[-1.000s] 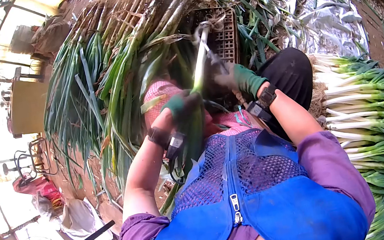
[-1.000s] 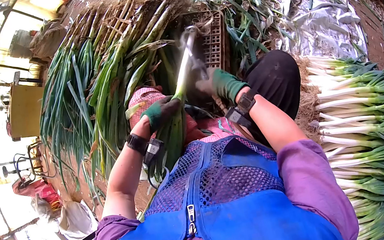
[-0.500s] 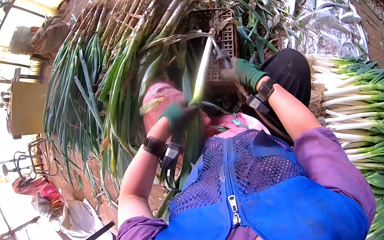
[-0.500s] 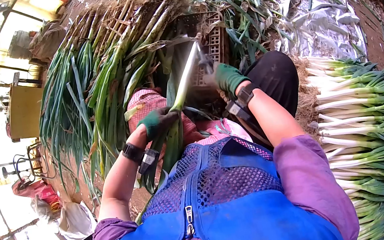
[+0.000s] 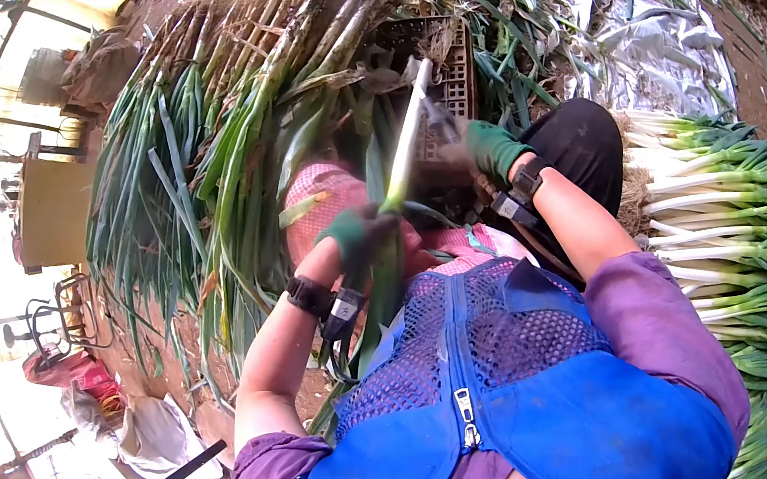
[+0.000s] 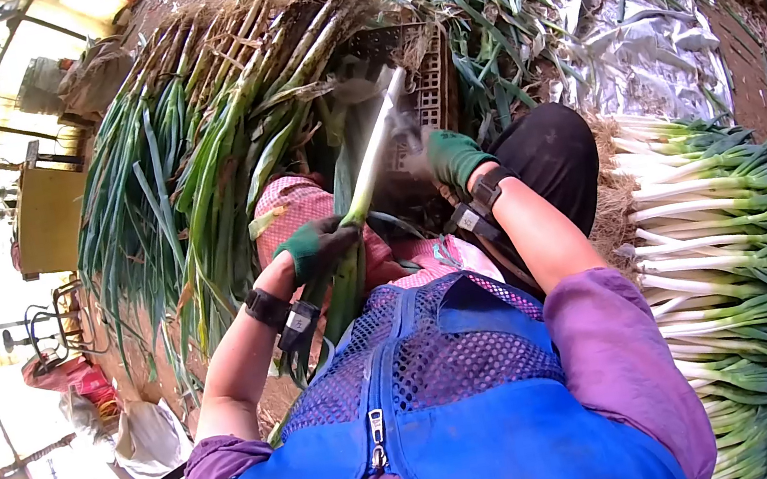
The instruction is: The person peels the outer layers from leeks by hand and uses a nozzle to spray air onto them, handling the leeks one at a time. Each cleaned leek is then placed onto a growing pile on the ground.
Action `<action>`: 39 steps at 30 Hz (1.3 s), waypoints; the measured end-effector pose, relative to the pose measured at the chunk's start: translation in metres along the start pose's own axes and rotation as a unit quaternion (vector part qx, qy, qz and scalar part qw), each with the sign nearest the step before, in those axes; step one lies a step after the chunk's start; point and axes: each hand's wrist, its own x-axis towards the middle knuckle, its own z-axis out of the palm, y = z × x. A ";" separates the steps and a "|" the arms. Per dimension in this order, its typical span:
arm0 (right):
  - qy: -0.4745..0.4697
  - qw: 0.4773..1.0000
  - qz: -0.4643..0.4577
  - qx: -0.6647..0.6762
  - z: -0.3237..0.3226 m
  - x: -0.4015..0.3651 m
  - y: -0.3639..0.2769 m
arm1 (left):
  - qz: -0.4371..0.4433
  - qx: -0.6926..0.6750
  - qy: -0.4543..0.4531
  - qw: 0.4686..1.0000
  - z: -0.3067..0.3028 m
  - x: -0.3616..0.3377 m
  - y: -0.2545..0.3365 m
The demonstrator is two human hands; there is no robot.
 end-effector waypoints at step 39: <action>-0.026 0.984 0.025 0.176 0.030 -0.055 0.028 | 0.146 0.209 0.329 0.909 -0.094 0.022 0.068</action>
